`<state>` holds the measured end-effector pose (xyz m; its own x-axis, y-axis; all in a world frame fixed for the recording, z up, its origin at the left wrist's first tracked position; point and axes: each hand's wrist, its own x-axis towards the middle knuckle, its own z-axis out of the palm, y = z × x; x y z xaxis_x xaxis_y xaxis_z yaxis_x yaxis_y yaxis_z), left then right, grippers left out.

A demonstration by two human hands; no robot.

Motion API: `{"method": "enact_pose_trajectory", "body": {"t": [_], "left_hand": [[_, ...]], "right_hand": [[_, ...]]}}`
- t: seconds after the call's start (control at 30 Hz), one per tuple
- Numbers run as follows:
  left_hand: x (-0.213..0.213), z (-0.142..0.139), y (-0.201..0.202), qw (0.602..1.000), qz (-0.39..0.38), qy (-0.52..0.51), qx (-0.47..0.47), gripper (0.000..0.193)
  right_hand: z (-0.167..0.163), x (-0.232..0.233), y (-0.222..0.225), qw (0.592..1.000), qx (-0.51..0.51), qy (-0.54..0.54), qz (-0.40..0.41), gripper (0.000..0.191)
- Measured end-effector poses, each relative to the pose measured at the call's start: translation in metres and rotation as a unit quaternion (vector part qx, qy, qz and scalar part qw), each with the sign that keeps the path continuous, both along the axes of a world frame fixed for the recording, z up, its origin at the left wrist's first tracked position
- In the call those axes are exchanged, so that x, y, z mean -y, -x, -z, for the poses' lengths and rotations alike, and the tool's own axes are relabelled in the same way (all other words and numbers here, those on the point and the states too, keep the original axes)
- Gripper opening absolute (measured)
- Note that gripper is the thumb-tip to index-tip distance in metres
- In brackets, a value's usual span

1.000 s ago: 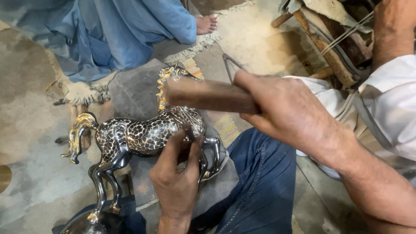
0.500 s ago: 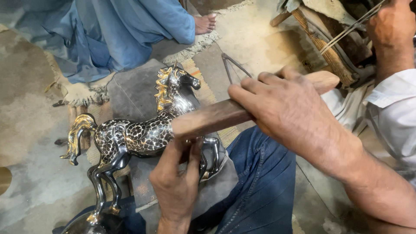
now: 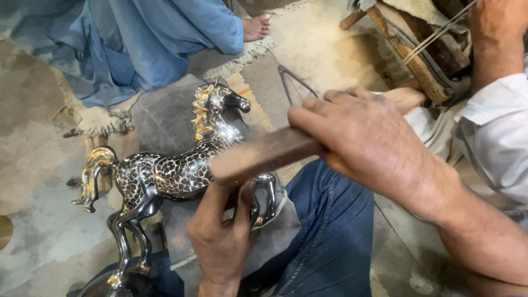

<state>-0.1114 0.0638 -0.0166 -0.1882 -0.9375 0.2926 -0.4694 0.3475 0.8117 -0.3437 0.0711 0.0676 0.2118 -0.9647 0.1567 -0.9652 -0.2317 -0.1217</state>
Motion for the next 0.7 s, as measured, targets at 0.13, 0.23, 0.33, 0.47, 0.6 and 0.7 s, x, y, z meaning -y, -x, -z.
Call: {"method": "enact_pose_trajectory", "body": {"t": [0.13, 0.23, 0.33, 0.47, 0.6, 0.7], "left_hand": [[-0.0014, -0.0021, 0.0018, 0.999, -0.016, 0.036, -0.006, 0.029], [-0.0011, -0.0023, 0.0006, 0.999, -0.007, 0.035, 0.000, 0.028], [-0.0018, -0.0018, -0.0012, 0.999, -0.002, 0.039, -0.008, 0.029], [-0.0024, 0.0000, -0.0017, 0.999, -0.019, 0.030, 0.001, 0.030], [-0.0018, 0.0023, -0.0021, 1.000, -0.002, 0.027, -0.008, 0.029], [-0.0039, 0.0032, -0.0018, 1.000, -0.010, 0.008, -0.013, 0.032]], "right_hand": [[0.0007, 0.0020, -0.0014, 0.996, -0.081, 0.023, -0.030, 0.036], [-0.0031, 0.0027, -0.0019, 0.998, 0.015, 0.038, -0.052, 0.037], [-0.0056, 0.0042, -0.0055, 0.998, -0.010, -0.057, -0.018, 0.036], [-0.0072, 0.0062, -0.0070, 0.998, -0.021, 0.035, -0.045, 0.039], [-0.0050, 0.0074, -0.0055, 0.994, -0.074, 0.061, -0.053, 0.039], [-0.0029, 0.0070, -0.0035, 0.999, 0.011, -0.002, -0.032, 0.041]]}}
